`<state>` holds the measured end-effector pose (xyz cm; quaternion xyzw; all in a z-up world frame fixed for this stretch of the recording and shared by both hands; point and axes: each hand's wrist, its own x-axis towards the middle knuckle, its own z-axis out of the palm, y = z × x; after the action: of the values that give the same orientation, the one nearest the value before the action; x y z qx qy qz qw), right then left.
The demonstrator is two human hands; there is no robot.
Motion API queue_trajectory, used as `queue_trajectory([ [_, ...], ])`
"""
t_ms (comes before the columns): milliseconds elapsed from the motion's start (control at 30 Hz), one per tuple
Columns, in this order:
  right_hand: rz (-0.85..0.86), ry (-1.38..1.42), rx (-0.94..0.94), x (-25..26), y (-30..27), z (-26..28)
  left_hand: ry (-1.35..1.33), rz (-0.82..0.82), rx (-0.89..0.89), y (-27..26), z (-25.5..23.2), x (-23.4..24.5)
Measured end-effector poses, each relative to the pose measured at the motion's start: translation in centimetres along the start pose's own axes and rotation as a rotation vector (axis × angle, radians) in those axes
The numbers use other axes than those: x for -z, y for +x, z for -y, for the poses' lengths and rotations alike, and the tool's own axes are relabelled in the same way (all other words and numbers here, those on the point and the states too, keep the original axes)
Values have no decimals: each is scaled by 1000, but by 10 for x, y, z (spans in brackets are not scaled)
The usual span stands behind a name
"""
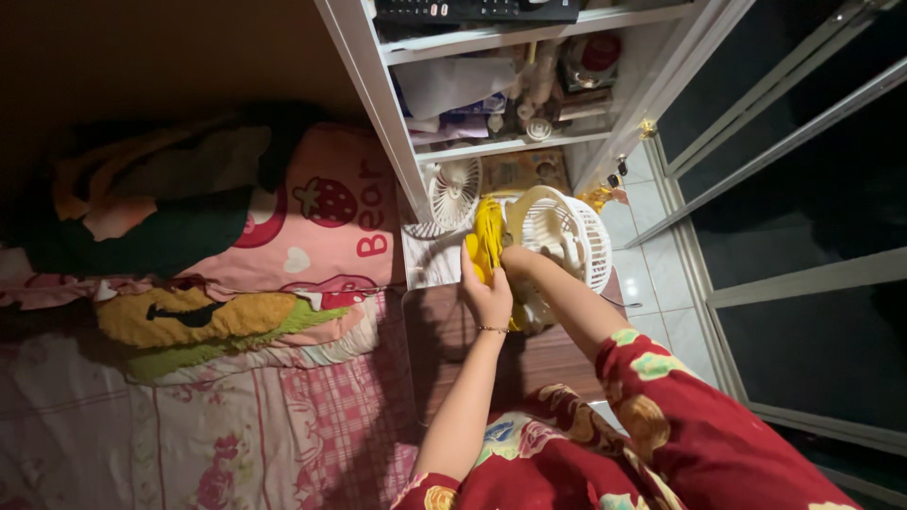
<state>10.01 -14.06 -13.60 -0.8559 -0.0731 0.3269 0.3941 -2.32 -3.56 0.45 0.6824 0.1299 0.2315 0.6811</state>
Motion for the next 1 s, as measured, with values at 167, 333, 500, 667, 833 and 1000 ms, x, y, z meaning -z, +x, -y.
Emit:
queue_trajectory([
  [167,-76,118,-36,-7,-6,-4,-60,15,-44,0,7,-6],
  [333,-149,203,-83,-21,-13,-10,-99,35,0,-4,5,-5],
  [500,-240,88,-59,-19,-19,6,2,29,-48,-2,-5,-9],
  [667,-301,-92,-64,-20,-58,26,-36,32,-46,-5,-12,-9],
  [833,-232,22,-189,-9,-63,50,38,33,-79,-3,-17,-4],
  [1000,-251,550,-333,-8,-78,52,-20,19,-27,-2,-16,-8],
])
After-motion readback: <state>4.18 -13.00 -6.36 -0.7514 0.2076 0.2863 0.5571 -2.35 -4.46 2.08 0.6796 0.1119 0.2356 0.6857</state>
